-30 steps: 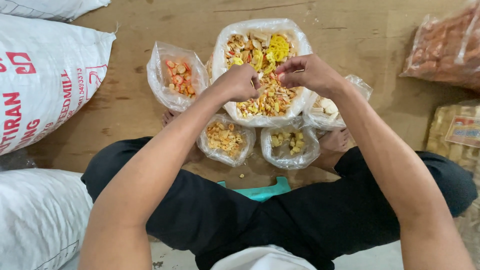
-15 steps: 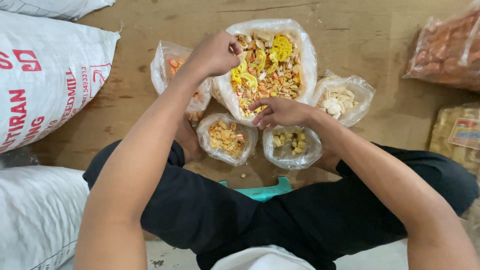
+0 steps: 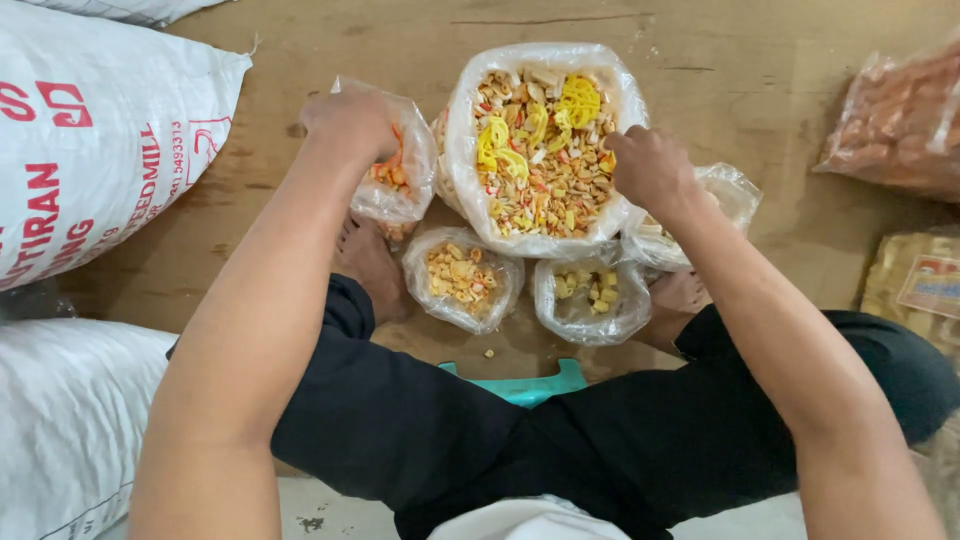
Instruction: The person sits on the floor and sorts mixed snack items by hand from a large central plastic bag into several smaller clear plastic bags. They pick out specific snack types and place them into the surrounding bags.
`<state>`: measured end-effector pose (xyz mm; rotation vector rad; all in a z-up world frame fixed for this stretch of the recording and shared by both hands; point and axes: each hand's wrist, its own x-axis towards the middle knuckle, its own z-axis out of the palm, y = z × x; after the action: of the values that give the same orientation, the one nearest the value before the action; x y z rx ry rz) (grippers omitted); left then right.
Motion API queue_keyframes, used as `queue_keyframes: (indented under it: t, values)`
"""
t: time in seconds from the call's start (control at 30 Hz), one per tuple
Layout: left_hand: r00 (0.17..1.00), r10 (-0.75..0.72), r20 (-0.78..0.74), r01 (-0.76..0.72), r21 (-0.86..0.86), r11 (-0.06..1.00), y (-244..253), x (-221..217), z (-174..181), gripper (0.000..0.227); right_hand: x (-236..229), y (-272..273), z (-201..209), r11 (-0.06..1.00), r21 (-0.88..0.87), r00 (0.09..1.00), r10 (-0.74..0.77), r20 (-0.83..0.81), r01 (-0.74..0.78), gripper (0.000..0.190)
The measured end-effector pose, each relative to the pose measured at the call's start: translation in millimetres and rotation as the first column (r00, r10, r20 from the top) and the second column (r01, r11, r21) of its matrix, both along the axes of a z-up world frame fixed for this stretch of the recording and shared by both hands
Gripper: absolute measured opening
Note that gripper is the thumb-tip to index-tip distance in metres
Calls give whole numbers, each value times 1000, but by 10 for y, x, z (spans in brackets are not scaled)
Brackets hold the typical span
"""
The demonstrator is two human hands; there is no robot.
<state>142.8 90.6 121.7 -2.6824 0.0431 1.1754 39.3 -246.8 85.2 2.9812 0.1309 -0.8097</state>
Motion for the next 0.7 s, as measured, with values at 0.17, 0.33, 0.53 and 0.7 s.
queue_keyframes:
  t: [0.17, 0.33, 0.53, 0.7]
  values:
    - [980, -195, 38, 199, -209, 957, -266, -221, 65, 40, -114, -187, -1081, 987, 88, 984, 123, 131, -135, 44]
    - [949, -311, 48, 312, -288, 906, -477, -294, -365, 43, -174, -209, -1311, 940, -61, 888, 337, 312, -335, 42]
    - [917, -390, 87, 399, -259, 880, -651, -390, -480, 34, -26, -49, -1228, 946, 38, 895, 291, 338, -322, 28]
    - [897, -440, 37, 436, -240, 868, -762, -434, -354, 33, -100, -71, -1493, 915, -51, 862, 394, 320, -400, 19]
